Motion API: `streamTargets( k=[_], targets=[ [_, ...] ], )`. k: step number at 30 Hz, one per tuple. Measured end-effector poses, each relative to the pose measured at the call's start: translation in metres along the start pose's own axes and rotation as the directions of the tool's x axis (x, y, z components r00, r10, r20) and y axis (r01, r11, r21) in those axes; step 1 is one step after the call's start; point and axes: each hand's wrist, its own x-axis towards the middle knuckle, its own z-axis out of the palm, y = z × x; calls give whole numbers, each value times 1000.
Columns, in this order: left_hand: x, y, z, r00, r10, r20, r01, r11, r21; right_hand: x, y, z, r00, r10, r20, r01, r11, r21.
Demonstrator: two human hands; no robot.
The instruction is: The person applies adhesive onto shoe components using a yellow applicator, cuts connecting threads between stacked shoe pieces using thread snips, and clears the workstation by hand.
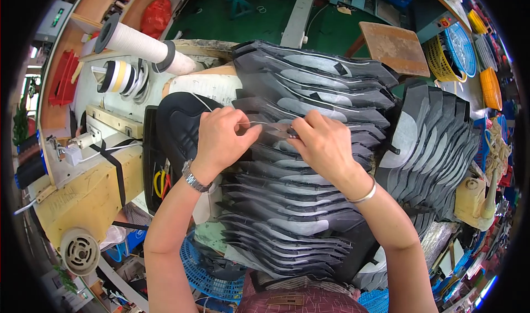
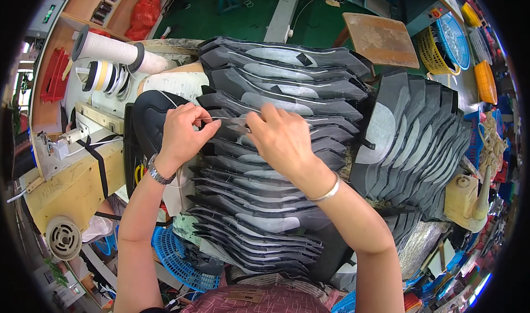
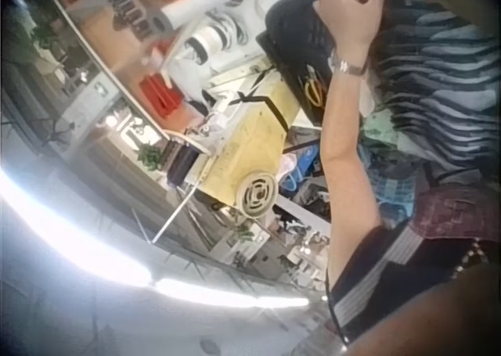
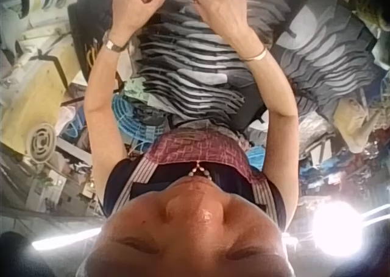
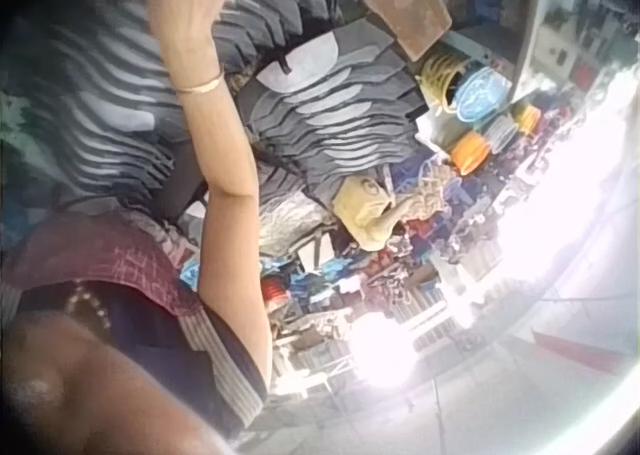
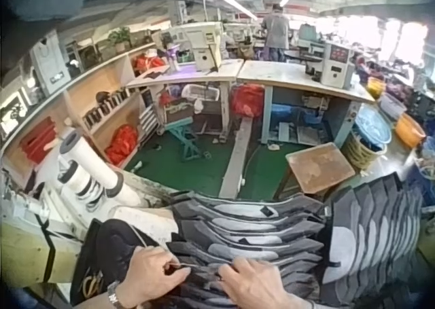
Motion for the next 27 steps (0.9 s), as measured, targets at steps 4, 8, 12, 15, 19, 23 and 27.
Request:
streamTargets(
  k=[4, 8, 12, 15, 19, 23, 27],
  targets=[
    [1, 0, -8, 991, -86, 99, 103, 979, -178, 15, -12, 19, 999, 33, 13, -31, 993, -116],
    [-7, -4, -11, 990, -111, 90, 130, 964, -233, 10, -21, 5, 995, 79, 57, -76, 996, -44],
    [-8, 12, -22, 994, -7, 109, 54, 902, -428, 12, -28, -4, 876, 457, 153, -474, 756, 451],
    [-4, 15, -31, 987, 153, 56, -129, 942, -311, 12, -26, 7, 786, 383, 486, -596, 260, 760],
    [-8, 0, -51, 968, 240, -76, -230, 965, 126, -41, -13, -30, 706, 526, 474, -654, 228, 721],
    [-34, 11, -43, 984, -92, 155, 144, 919, -367, -96, 31, -54, 555, 688, 468, -720, 116, 684],
    [-46, 28, -34, 990, -100, 102, 134, 895, -425, -74, 4, -50, 717, 598, 359, -644, 370, 670]
  ],
)
